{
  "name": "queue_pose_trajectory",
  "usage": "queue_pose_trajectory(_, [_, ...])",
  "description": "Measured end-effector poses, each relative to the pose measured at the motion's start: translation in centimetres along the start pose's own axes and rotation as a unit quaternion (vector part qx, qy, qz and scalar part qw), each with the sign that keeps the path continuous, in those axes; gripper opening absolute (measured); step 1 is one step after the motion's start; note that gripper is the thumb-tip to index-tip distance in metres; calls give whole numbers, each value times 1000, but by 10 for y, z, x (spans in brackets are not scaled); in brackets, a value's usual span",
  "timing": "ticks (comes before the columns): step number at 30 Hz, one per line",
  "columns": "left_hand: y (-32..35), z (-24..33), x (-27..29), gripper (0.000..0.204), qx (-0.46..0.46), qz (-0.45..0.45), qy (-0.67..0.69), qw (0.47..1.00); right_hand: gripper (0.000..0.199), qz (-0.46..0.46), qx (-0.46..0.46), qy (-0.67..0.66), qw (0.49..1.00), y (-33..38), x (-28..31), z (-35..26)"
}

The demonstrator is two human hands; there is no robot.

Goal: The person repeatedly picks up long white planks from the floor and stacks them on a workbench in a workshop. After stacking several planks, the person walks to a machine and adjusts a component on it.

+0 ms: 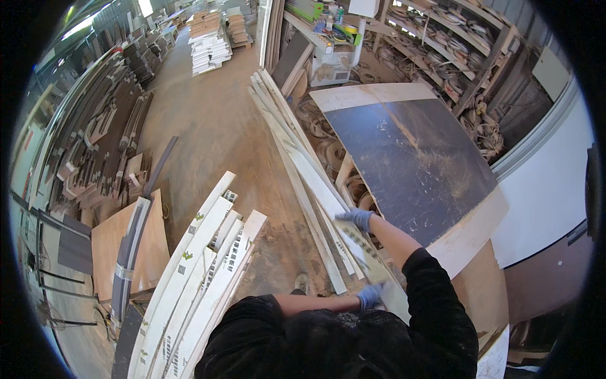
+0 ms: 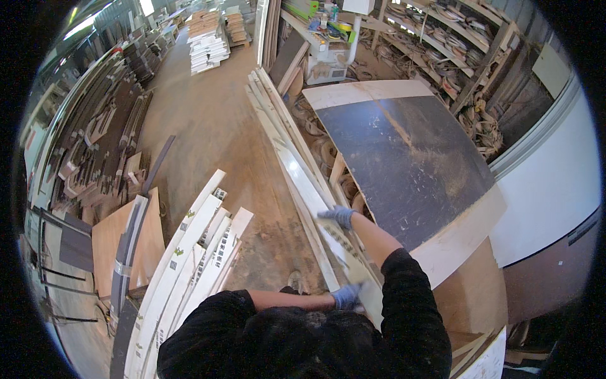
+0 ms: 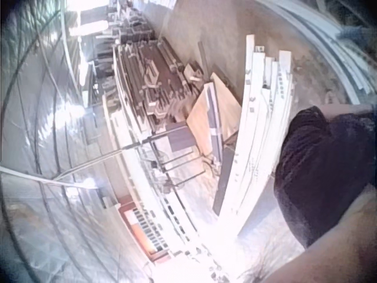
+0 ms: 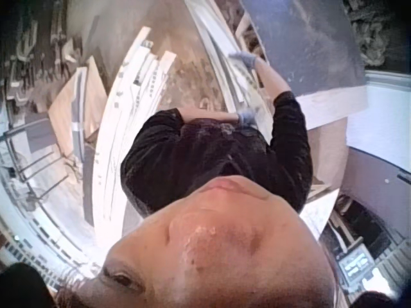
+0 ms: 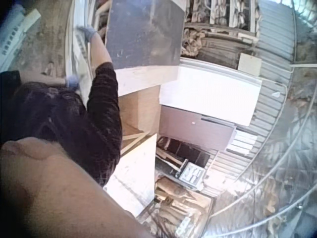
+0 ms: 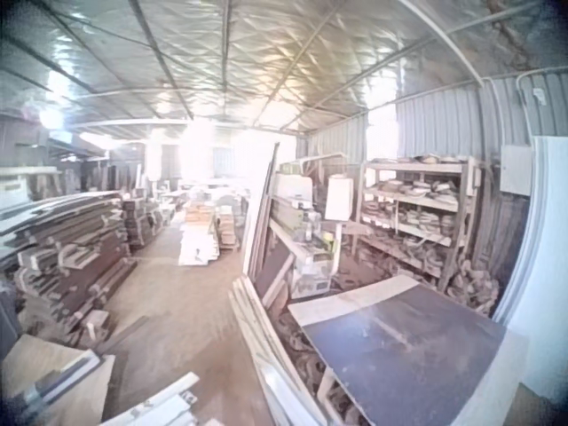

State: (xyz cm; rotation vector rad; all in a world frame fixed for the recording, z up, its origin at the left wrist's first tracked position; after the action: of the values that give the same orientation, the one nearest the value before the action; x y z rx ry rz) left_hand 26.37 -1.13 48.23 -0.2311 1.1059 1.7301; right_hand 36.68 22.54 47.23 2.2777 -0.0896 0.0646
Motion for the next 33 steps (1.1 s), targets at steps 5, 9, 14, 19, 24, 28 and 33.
queue_pose_trajectory(5, [20,-41,-31,65,133,-124,-45,982,62,-85,6,-185,979,114,1,108])
queue_pose_trajectory(9, [23,20,77,100,82,146,84,982,59,-51,22,-70,996,246,23,197])
queue_pose_trajectory(14, [-35,43,165,106,16,227,224,948,66,22,-94,-80,992,456,38,316])
queue_pose_trajectory(19, [-93,39,169,88,-152,146,308,928,73,109,-223,6,969,657,21,411])
queue_pose_trajectory(24, [-98,-30,106,85,-98,33,329,938,84,212,-271,185,921,725,2,489])
queue_pose_trajectory(28, [-88,-62,85,88,-51,55,359,930,97,252,-338,162,892,723,3,531])
queue_pose_trajectory(33, [-60,-36,76,93,-109,93,310,940,108,274,-324,292,857,691,35,550])
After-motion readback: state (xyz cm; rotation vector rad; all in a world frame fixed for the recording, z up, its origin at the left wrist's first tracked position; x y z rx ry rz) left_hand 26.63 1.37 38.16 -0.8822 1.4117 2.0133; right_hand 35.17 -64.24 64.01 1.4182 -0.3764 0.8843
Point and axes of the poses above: each hand's wrist, its own y-axis away from the middle knuckle, its own x-axis out of the back of the hand, z = x × y, the point moved 7 cm from there along -y, towards the middle knuckle, and after that the axes turned 11 degrees about -y, right-handed, at the moved point
